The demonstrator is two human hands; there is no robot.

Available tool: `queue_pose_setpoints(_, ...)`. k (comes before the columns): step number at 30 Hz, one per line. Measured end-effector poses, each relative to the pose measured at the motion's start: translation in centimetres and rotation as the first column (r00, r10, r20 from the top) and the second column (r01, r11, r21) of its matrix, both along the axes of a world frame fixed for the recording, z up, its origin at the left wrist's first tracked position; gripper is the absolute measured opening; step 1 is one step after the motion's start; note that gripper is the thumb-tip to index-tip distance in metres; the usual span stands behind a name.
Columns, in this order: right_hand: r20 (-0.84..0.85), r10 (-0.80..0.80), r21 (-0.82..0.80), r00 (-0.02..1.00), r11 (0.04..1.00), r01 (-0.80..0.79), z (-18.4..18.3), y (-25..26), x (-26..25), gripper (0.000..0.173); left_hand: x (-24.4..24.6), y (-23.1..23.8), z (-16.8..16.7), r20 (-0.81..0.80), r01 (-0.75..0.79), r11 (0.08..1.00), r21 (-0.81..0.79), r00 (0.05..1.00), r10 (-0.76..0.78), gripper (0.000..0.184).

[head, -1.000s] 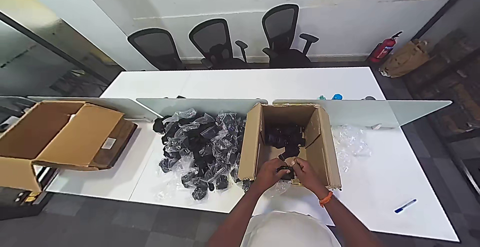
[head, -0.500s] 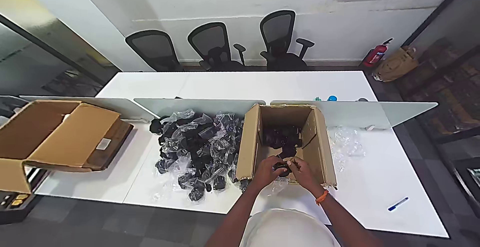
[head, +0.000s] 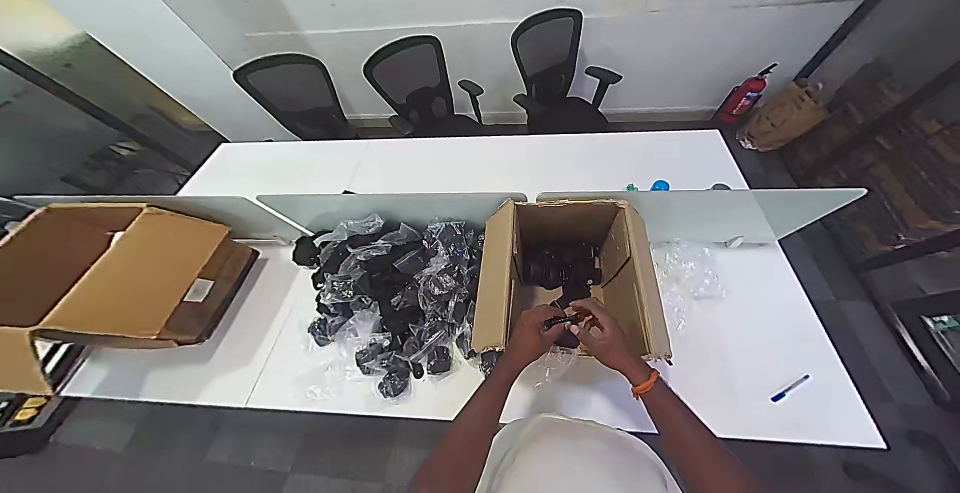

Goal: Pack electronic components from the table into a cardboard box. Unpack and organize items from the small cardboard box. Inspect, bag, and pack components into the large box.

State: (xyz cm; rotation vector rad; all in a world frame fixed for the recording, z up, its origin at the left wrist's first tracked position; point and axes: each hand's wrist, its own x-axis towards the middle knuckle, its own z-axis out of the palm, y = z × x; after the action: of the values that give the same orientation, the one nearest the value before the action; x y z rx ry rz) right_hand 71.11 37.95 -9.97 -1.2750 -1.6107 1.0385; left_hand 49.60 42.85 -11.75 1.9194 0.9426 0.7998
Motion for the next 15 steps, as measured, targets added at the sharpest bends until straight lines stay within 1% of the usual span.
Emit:
queue_pose_setpoints(2,0.043,0.031,0.025,0.999,0.999,-0.032,-0.15,-0.08,-0.01,0.035,-0.06,-0.01,0.14,0.017,0.032,0.999,-0.026,0.999,-0.032,0.023)
queue_pose_setpoints(5,0.033,0.006,0.062,0.999,0.998,-0.008,-0.45,-0.04,-0.14,0.019,-0.16,0.08,0.31,0.027,0.05,0.998,-0.035,0.998,-0.049,0.025)
queue_pose_setpoints(9,0.019,-0.058,0.046,0.998,0.997,0.057,-0.32,-0.09,-0.27,0.017,0.01,-0.04,0.28,0.035,0.047,0.998,-0.048,0.998,-0.045,0.025)
queue_pose_setpoints(12,0.033,-0.095,0.025,0.995,0.995,0.094,-0.31,0.01,-0.37,0.017,0.14,-0.23,0.44,0.022,0.037,0.996,-0.082,0.999,-0.036,0.029)
queue_pose_setpoints(15,0.064,-0.121,0.016,0.991,0.993,0.12,-0.16,0.18,-0.51,0.017,0.23,-0.33,0.31,-0.007,0.014,0.998,-0.069,1.0,-0.014,0.024)
